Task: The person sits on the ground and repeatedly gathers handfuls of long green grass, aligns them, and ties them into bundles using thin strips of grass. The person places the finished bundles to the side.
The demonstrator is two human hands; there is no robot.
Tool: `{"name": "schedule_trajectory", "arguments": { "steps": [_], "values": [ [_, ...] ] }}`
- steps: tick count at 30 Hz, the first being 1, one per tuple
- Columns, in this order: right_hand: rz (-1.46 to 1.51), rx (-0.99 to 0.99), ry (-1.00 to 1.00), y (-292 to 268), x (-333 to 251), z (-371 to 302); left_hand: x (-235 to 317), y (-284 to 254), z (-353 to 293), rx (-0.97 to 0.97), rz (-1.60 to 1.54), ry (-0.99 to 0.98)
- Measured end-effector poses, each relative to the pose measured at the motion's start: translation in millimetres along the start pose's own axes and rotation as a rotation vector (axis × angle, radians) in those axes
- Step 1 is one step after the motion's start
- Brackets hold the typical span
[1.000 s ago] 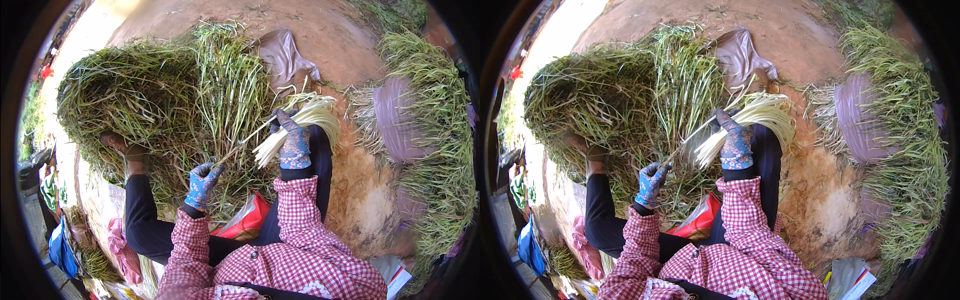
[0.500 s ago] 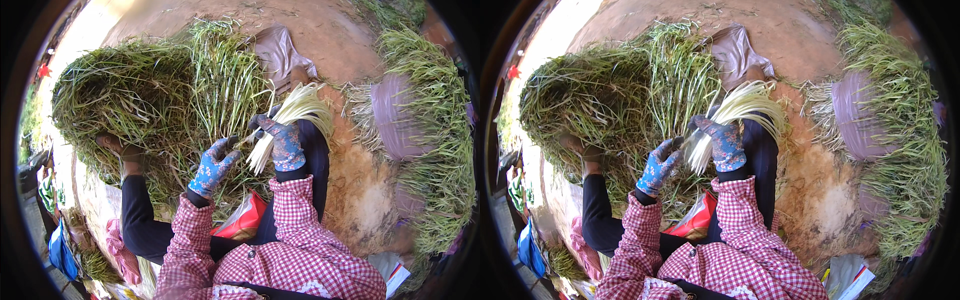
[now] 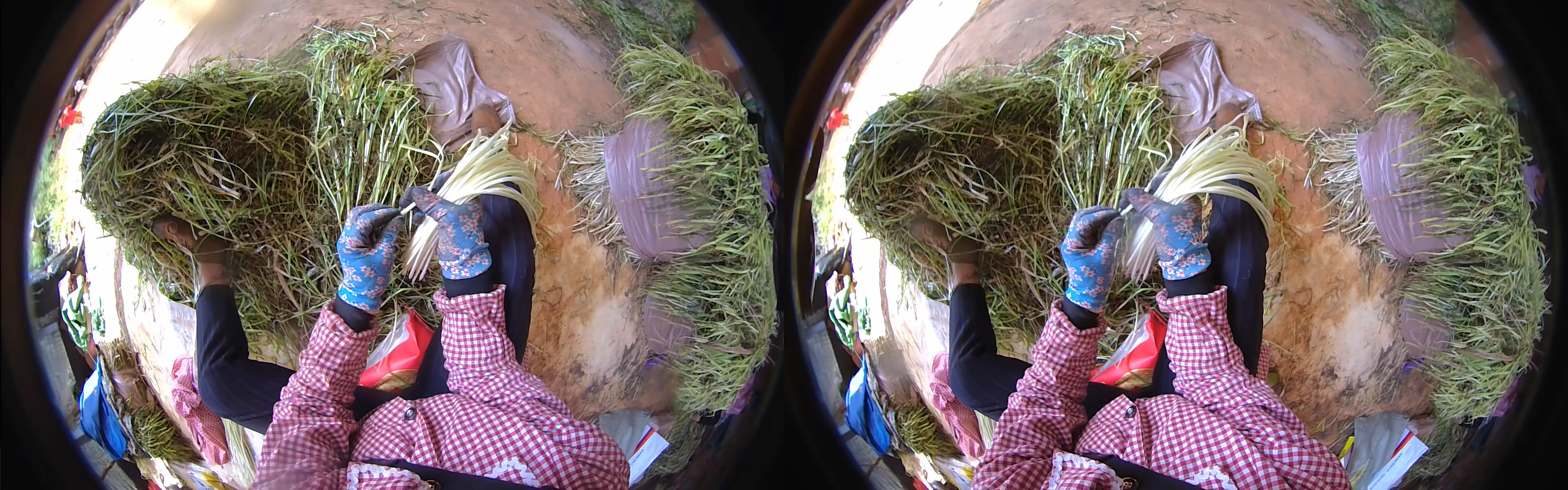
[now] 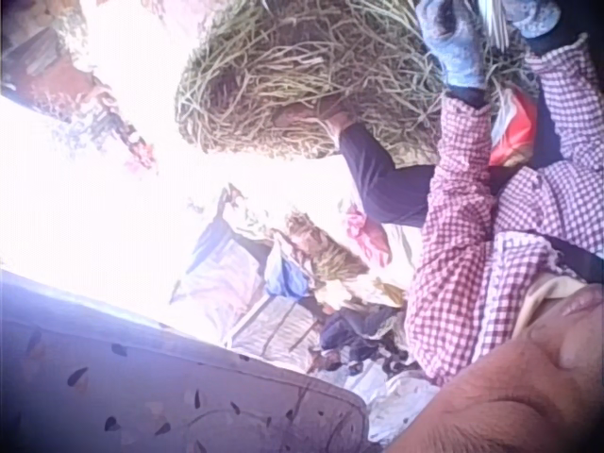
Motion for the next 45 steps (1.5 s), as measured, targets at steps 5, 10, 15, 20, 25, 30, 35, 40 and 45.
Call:
{"name": "schedule_trajectory", "arguments": {
  "steps": [5,10,15,20,25,30,35,40,45],
  "values": [
    [0.0,0.038,0.009,-3.5,0.2,-2.6,8.3,7.1,-0.3,-0.058,0.25,0.137],
    [0.061,0.043,0.011,-2.2,2.1,-3.5,30.1,12.7,2.3,-0.171,0.543,0.361],
    [-0.008,0.094,-0.021,-9.0,-3.2,-2.5,5.5,1.4,-21.2,-0.529,0.815,0.434],
    [0.22,0.131,-0.086,-16.5,-18.8,-2.4,-94.4,-64.3,-103.6,-1.037,1.167,0.24],
    [0.619,0.111,-0.106,-26.5,-38.8,-0.5,-195.1,-196.9,-180.9,-1.91,1.719,-0.307],
    [0.622,0.001,-0.077,-23.8,-43.2,1.5,-123.0,-163.3,-115.1,-1.398,0.719,-0.478],
    [0.567,-0.008,-0.071,-9.0,-24.8,-1.1,-19.6,-141.4,21.2,-0.582,0.981,-0.035],
    [0.652,-0.085,-0.012,-4.4,-19.1,1.2,-48.0,-6.4,-20.4,-0.721,-0.217,-0.321],
    [0.574,-0.118,-0.021,0.5,-1.9,5.4,-83.2,-30.1,-48.0,-0.015,-1.173,-0.49]
  ]
}}
Point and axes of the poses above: each hand's wrist, its own z-axis towards the middle knuckle, its own y-axis out of the palm, x = y × z, the point moved 9 cm from there along z, towards the middle knuckle, and after that the axes turned 7 degrees about z, right-handed, at the moved point
